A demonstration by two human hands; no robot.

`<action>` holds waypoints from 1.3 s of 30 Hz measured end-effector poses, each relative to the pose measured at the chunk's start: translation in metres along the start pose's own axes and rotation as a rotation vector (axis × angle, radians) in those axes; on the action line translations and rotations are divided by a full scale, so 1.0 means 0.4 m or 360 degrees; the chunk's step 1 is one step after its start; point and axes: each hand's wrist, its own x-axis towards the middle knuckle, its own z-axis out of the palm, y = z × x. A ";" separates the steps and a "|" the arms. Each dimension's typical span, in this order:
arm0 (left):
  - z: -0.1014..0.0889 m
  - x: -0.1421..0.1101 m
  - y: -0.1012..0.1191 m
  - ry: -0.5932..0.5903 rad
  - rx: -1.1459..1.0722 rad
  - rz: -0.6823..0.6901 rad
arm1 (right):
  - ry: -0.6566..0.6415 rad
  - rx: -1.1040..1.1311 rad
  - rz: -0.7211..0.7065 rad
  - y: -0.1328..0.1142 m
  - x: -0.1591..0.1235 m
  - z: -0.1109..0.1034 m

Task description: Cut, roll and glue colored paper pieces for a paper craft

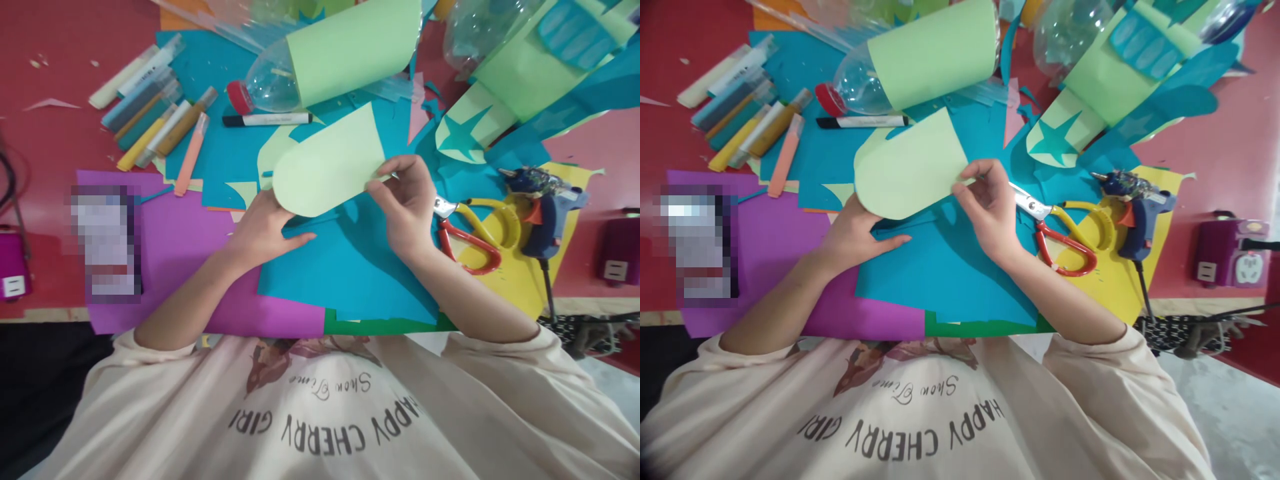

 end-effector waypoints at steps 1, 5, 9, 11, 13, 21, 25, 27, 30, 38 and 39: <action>0.001 0.004 -0.004 -0.0035 0.0104 0.0033 | 0.0059 0.0045 0.0013 0.007 0.004 -0.002; -0.001 0.013 -0.019 0.0034 0.0356 0.0007 | 0.0060 0.0117 0.0061 0.021 0.010 -0.004; -0.016 0.015 -0.029 0.0258 0.0368 -0.0035 | 0.0001 0.0076 0.0089 0.013 0.005 -0.002; -0.027 0.018 -0.032 0.0335 0.0360 -0.0102 | -0.0012 0.0119 0.0082 0.005 0.005 -0.001; -0.038 0.020 -0.036 0.0400 0.0342 -0.0180 | -0.0005 0.0165 0.0112 -0.003 0.005 0.001; -0.060 0.026 -0.049 0.0644 0.0155 -0.0310 | -0.0126 0.0009 0.0046 -0.040 -0.003 0.011; -0.043 0.014 -0.013 0.0710 -0.0411 -0.0255 | -0.0240 0.0017 -0.0062 -0.048 -0.009 0.012; -0.025 0.006 0.013 0.0428 -0.0886 -0.0314 | -0.0275 0.0031 -0.0093 -0.044 -0.011 0.012; 0.010 -0.004 0.041 -0.0118 -0.1472 -0.0492 | -0.0312 0.0032 -0.0156 -0.039 -0.012 0.015; 0.061 -0.017 0.057 -0.0140 -0.1694 -0.0977 | -0.0336 -0.0587 -0.0179 -0.141 -0.026 -0.097; 0.060 -0.016 0.059 -0.0114 -0.1757 -0.1007 | -0.0201 -0.0701 -0.0134 -0.145 -0.036 -0.141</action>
